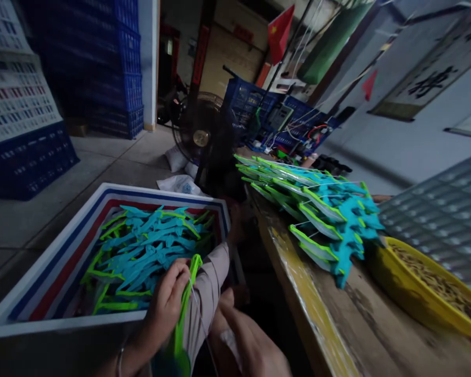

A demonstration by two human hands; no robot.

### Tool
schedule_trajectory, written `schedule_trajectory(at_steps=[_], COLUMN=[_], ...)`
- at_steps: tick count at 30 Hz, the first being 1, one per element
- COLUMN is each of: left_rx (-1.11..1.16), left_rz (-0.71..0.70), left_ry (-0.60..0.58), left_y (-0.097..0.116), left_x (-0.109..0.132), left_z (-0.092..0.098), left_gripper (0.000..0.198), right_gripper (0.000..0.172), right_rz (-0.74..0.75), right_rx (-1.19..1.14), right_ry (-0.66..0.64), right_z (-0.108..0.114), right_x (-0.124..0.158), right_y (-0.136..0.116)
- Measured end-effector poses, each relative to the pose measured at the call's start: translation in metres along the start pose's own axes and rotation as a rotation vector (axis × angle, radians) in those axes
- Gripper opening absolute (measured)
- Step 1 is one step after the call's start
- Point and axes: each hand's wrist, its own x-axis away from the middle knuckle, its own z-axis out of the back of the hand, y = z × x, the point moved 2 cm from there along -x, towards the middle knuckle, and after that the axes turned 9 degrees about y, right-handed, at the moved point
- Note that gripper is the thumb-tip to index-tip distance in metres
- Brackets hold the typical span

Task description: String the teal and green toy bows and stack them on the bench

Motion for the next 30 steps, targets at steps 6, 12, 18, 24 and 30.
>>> schedule_trajectory(at_steps=[6,12,18,24,30], left_rx=[-0.003,0.331,0.713,0.966,1.117], left_rz=[-0.134,0.185,0.246,0.477,0.513], left_ry=[0.037,0.204,-0.07,-0.35,-0.289], left_y=[0.01,0.023,0.046,0.059,0.073], left_x=[0.004,0.027,0.027,0.034,0.045], left_z=[0.013,0.003,0.012,0.03,0.03], left_gripper=[0.029,0.026,0.043,0.033,0.035], right_gripper=[0.055,0.055,0.021,0.017,0.017], right_rz=[-0.703,-0.724,-0.046,0.287,0.272], right_rx=[-0.917,-0.959,-0.456,-0.299,-0.393], right_ry=[-0.14,0.046,0.135,0.093,0.117], right_z=[-0.02,0.002,0.051,0.043,0.039], right_x=[0.018,0.024,0.016,0.027,0.031], right_y=[-0.013,-0.021,-0.063,-0.09,-0.099])
